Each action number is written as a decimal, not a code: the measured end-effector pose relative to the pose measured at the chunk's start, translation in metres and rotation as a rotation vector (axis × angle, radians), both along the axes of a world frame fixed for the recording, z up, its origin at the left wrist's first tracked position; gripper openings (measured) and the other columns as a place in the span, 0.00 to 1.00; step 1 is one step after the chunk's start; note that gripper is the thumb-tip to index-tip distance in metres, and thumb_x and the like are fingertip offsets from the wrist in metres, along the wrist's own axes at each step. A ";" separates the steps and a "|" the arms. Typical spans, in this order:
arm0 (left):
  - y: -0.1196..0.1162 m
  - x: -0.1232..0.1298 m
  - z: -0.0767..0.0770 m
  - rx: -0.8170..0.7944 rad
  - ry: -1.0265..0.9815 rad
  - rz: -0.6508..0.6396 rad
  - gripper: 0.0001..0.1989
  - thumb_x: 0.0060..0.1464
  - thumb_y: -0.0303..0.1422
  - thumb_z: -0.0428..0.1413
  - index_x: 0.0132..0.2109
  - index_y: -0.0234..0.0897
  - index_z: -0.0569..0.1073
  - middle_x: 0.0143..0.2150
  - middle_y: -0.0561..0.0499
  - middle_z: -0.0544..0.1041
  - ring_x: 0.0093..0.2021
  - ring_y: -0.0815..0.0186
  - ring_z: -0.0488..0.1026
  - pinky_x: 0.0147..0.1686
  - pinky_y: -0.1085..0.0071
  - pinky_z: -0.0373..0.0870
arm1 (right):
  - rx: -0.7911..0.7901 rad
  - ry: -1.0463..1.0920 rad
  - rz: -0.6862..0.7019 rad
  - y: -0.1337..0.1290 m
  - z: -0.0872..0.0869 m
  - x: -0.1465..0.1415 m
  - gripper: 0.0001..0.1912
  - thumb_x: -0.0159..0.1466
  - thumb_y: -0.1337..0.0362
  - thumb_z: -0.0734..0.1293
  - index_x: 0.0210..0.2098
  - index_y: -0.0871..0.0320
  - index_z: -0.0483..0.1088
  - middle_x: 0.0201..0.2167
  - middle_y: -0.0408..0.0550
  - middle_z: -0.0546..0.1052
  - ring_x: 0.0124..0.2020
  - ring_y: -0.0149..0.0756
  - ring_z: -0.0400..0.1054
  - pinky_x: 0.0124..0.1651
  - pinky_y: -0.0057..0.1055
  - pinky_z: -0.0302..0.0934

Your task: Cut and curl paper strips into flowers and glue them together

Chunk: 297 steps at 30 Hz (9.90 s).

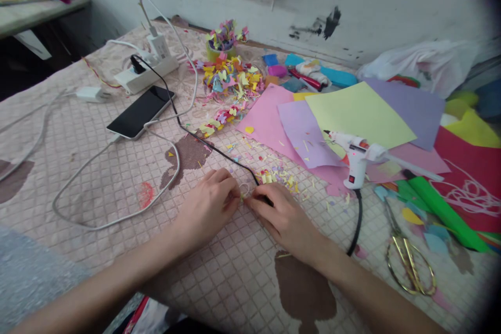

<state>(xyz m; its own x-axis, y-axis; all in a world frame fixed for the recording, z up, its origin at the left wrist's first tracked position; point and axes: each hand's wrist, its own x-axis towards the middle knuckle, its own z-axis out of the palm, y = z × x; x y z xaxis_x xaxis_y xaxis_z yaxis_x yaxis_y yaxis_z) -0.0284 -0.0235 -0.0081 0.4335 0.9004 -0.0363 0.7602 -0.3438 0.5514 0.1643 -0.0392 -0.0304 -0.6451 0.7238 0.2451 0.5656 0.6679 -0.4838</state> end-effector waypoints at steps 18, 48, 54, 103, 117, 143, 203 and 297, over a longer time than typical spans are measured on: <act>-0.004 -0.003 0.000 0.009 -0.062 0.036 0.02 0.51 0.25 0.53 0.33 0.36 0.68 0.33 0.51 0.70 0.36 0.64 0.67 0.36 0.68 0.65 | -0.132 0.275 -0.119 -0.001 -0.004 0.003 0.14 0.65 0.72 0.58 0.48 0.55 0.66 0.43 0.51 0.67 0.47 0.39 0.62 0.48 0.40 0.62; -0.019 -0.030 -0.001 0.049 -0.121 0.106 0.03 0.52 0.27 0.51 0.35 0.35 0.69 0.34 0.50 0.72 0.34 0.66 0.70 0.34 0.70 0.66 | -0.029 -0.055 -0.140 0.000 0.024 0.000 0.06 0.63 0.72 0.60 0.33 0.57 0.67 0.35 0.48 0.69 0.38 0.37 0.64 0.42 0.36 0.62; -0.016 -0.025 -0.004 0.090 -0.123 0.070 0.04 0.53 0.26 0.50 0.35 0.35 0.69 0.33 0.49 0.72 0.34 0.66 0.69 0.33 0.71 0.65 | -0.023 -0.127 -0.199 0.019 0.020 -0.019 0.06 0.63 0.72 0.61 0.35 0.58 0.68 0.36 0.48 0.69 0.39 0.36 0.65 0.42 0.34 0.62; 0.008 -0.028 -0.012 0.114 -0.211 0.087 0.04 0.53 0.26 0.51 0.37 0.36 0.70 0.34 0.50 0.73 0.34 0.66 0.69 0.33 0.71 0.65 | -0.016 -0.091 -0.033 0.018 0.009 -0.025 0.05 0.64 0.72 0.60 0.33 0.59 0.65 0.36 0.49 0.68 0.41 0.36 0.63 0.43 0.34 0.62; -0.004 -0.030 -0.009 0.083 -0.160 0.069 0.04 0.53 0.26 0.52 0.35 0.36 0.70 0.34 0.50 0.74 0.34 0.66 0.69 0.33 0.71 0.65 | 0.046 -0.154 -0.001 0.019 0.006 -0.023 0.05 0.64 0.72 0.60 0.33 0.60 0.66 0.37 0.50 0.69 0.42 0.37 0.62 0.44 0.35 0.63; -0.019 -0.013 -0.015 0.145 0.047 0.043 0.03 0.52 0.26 0.50 0.32 0.36 0.67 0.32 0.48 0.70 0.37 0.61 0.67 0.37 0.64 0.65 | 0.165 -0.244 0.081 0.023 0.006 -0.021 0.07 0.66 0.70 0.58 0.34 0.60 0.67 0.35 0.50 0.69 0.40 0.39 0.63 0.43 0.36 0.63; -0.051 -0.027 -0.018 0.166 -0.127 0.096 0.03 0.53 0.26 0.54 0.36 0.36 0.67 0.34 0.50 0.70 0.38 0.61 0.65 0.38 0.63 0.65 | 0.134 -0.043 0.116 -0.010 0.002 -0.012 0.09 0.65 0.70 0.60 0.43 0.61 0.69 0.41 0.52 0.72 0.43 0.37 0.64 0.47 0.37 0.64; -0.040 -0.009 -0.016 0.169 0.048 0.038 0.04 0.54 0.28 0.52 0.31 0.37 0.69 0.33 0.50 0.71 0.38 0.60 0.65 0.38 0.62 0.60 | -0.077 0.040 0.097 -0.010 0.006 -0.008 0.09 0.65 0.69 0.61 0.43 0.57 0.70 0.46 0.51 0.69 0.48 0.38 0.63 0.50 0.40 0.63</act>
